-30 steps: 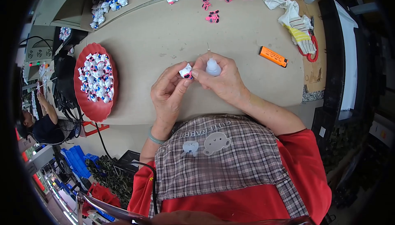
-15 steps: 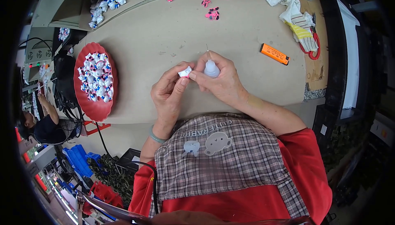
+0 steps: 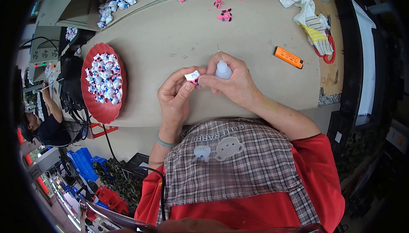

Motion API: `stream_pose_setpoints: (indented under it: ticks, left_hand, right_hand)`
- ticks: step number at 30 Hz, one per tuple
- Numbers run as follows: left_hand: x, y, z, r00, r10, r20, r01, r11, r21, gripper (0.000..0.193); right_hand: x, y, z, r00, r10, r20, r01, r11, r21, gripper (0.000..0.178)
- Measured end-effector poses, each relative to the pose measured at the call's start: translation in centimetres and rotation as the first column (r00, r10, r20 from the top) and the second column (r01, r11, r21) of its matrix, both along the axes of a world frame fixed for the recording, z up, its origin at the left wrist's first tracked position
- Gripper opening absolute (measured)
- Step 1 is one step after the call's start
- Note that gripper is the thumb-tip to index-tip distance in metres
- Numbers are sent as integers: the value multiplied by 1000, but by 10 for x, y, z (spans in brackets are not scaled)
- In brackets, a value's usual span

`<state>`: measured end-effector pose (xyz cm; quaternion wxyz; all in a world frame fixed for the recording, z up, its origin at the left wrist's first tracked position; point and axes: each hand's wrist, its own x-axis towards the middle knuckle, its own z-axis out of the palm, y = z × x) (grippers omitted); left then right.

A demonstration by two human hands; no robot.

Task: The person pulls figurines from an oven onto the table, applies glue to each figurine with an applicator bottle, attaches small accessories to them, and places the assembled figurines into a bowl.

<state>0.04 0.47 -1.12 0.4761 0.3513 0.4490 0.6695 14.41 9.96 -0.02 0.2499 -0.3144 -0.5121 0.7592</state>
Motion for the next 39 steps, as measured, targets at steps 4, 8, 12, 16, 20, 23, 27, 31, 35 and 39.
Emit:
stream_pose_setpoints:
  ticks: [4,8,12,16,20,23,27,31,35,39]
  left_hand:
    - [-4,-3,0,944,-92,318,82,996,46,30]
    - [-8,-4,-4,820,-96,564,82,995,51,30]
    - [-8,-5,-9,780,-62,623,71,997,10,28]
    - [-9,-6,-10,758,-68,649,61,998,33,28]
    - [-9,-3,1,775,3,632,38,998,-51,27]
    - [-14,-3,-3,768,4,640,13,1000,-22,26]
    - [-24,-5,-3,808,12,589,9,999,-33,24]
    - [-35,-11,6,862,91,498,-90,996,-26,23]
    - [-69,-24,25,894,426,-137,-429,903,2,19]
    - [-122,-41,48,383,526,-759,-650,738,183,25]
  right_hand:
    - [4,6,3,1000,4,-9,-4,1000,-15,17]
    - [11,13,-1,998,-11,-62,11,1000,-10,14]
    - [12,15,-1,1000,-10,-22,10,1000,-11,12]
    - [13,15,-3,1000,-11,-22,11,1000,-17,11]
    - [13,17,-5,1000,-10,-12,10,1000,-29,11]
    - [14,18,-4,1000,0,-19,-1,999,-36,12]
    - [13,20,1,1000,15,1,-15,1000,-23,13]
    - [11,21,3,1000,30,-4,-30,999,-18,12]
    - [17,24,5,999,11,32,-12,999,34,10]
    - [23,24,7,995,-30,100,26,999,41,9]
